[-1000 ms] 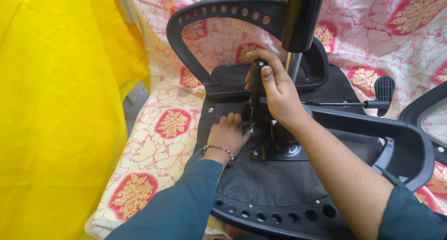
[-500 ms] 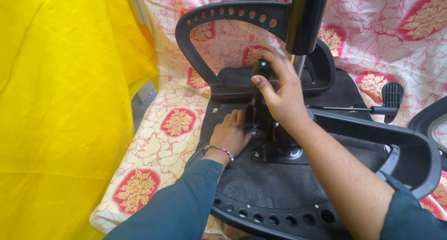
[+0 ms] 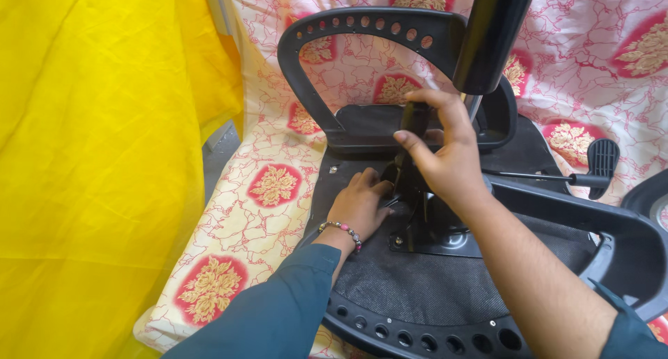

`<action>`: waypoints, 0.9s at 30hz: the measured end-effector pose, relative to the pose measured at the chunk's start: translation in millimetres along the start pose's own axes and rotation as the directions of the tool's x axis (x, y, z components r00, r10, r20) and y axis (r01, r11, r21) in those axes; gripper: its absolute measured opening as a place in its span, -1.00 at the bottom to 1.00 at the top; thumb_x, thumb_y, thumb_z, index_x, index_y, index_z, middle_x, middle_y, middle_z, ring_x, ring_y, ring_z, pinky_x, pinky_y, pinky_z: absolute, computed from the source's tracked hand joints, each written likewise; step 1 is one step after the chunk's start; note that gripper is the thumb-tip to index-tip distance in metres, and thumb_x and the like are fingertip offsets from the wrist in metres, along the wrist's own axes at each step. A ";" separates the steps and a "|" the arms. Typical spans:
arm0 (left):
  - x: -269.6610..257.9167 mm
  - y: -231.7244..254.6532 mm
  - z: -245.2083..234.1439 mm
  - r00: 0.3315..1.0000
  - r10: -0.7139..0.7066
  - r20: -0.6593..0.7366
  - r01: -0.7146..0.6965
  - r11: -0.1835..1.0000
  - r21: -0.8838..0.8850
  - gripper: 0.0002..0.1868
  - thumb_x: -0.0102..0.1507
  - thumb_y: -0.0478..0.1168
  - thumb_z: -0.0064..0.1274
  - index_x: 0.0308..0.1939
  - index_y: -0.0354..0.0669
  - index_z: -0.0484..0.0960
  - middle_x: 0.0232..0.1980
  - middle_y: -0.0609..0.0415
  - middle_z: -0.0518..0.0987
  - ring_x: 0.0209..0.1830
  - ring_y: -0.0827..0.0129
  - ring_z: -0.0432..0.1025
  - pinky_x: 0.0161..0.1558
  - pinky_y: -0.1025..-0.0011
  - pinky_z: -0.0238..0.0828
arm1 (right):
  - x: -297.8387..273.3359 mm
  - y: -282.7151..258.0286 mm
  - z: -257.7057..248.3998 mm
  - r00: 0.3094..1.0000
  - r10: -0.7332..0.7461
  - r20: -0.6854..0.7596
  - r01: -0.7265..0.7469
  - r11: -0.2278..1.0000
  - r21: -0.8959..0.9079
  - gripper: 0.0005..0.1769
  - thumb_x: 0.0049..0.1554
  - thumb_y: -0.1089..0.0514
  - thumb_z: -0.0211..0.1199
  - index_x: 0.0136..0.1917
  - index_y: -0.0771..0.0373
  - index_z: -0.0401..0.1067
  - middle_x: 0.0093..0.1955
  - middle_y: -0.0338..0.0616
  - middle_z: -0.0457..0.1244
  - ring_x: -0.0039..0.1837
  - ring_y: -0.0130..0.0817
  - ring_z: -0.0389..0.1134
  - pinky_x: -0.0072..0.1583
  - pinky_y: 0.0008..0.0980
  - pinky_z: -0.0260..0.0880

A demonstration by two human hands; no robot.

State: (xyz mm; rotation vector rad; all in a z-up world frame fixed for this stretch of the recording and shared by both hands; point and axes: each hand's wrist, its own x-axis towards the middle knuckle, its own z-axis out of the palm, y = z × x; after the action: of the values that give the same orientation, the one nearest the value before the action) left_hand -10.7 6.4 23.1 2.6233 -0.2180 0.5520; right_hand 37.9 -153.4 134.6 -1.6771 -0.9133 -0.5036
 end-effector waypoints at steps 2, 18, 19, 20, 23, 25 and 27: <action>1.0 0.0 -2.5 1.000 -0.005 -0.023 0.004 1.000 -0.024 -0.57 0.00 -0.20 0.37 -0.05 0.01 0.67 0.05 0.06 0.48 0.13 0.13 0.40 0.06 0.19 0.45 | -0.1 1.9 -2.0 0.997 0.063 0.041 -0.067 0.993 0.095 -0.49 0.21 0.29 0.29 0.40 0.17 0.28 0.33 -0.17 0.20 0.34 -0.38 0.31 0.25 -0.36 0.45; 1.7 2.8 -1.2 0.998 -0.031 -0.050 0.030 0.999 -0.039 -0.63 0.00 -0.22 0.36 -0.13 -0.01 0.67 -0.05 0.07 0.50 0.08 0.13 0.41 0.04 0.19 0.45 | -1.4 12.2 0.0 0.996 0.058 0.064 -0.065 0.991 0.114 -0.61 0.43 0.25 0.08 0.48 0.27 0.14 0.32 -0.14 0.21 0.31 -0.42 0.27 0.25 -0.41 0.38; 1.3 2.4 -0.3 0.998 -0.037 -0.042 0.035 0.999 -0.038 -0.63 0.00 -0.22 0.36 -0.12 -0.01 0.67 -0.05 0.07 0.50 0.08 0.13 0.41 0.04 0.19 0.45 | -3.9 13.2 0.1 0.997 0.052 0.048 -0.056 0.995 0.077 -0.61 0.43 0.25 0.06 0.49 0.25 0.15 0.32 -0.15 0.22 0.30 -0.45 0.27 0.26 -0.43 0.37; 2.0 1.8 0.0 0.998 -0.042 -0.037 0.041 0.998 -0.038 -0.62 0.00 -0.22 0.37 -0.12 -0.01 0.67 -0.05 0.07 0.50 0.08 0.13 0.41 0.04 0.19 0.45 | -5.7 14.1 0.5 0.998 0.044 0.034 -0.046 0.998 0.041 -0.62 0.44 0.24 0.04 0.50 0.23 0.16 0.32 -0.15 0.22 0.29 -0.47 0.27 0.27 -0.45 0.36; 2.8 2.7 -0.3 0.999 -0.048 -0.024 0.047 0.998 -0.034 -0.62 0.00 -0.21 0.37 -0.11 -0.01 0.67 -0.05 0.06 0.50 0.08 0.12 0.41 0.03 0.18 0.45 | -9.1 14.8 0.7 0.999 0.048 0.006 -0.049 0.997 0.067 -0.60 0.47 0.22 0.00 0.54 0.17 0.13 0.23 -0.20 0.22 0.20 -0.54 0.22 0.25 -0.52 0.28; 2.7 3.0 -1.4 0.999 -0.045 -0.028 0.044 0.999 -0.031 -0.63 0.01 -0.21 0.37 -0.12 -0.02 0.67 -0.05 0.07 0.50 0.07 0.12 0.41 0.03 0.18 0.45 | -8.1 13.8 1.5 0.999 0.048 0.007 -0.048 0.995 0.090 -0.60 0.48 0.23 0.00 0.55 0.14 0.15 0.22 -0.22 0.20 0.16 -0.56 0.19 0.25 -0.53 0.25; 2.0 3.7 -1.7 0.999 -0.039 -0.036 0.038 0.999 -0.029 -0.64 0.02 -0.21 0.36 -0.12 -0.02 0.67 -0.04 0.07 0.50 0.08 0.13 0.42 0.03 0.18 0.45 | -6.2 12.6 1.1 0.999 0.039 0.021 -0.040 0.997 0.071 -0.63 0.48 0.26 0.02 0.52 0.13 0.23 0.29 -0.23 0.16 0.18 -0.54 0.18 0.26 -0.50 0.26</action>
State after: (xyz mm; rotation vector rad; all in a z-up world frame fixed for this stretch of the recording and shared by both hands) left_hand -10.4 3.8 26.9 2.5823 -0.1619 0.5794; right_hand 43.8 -155.5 122.0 -1.6350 -0.9006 -0.4235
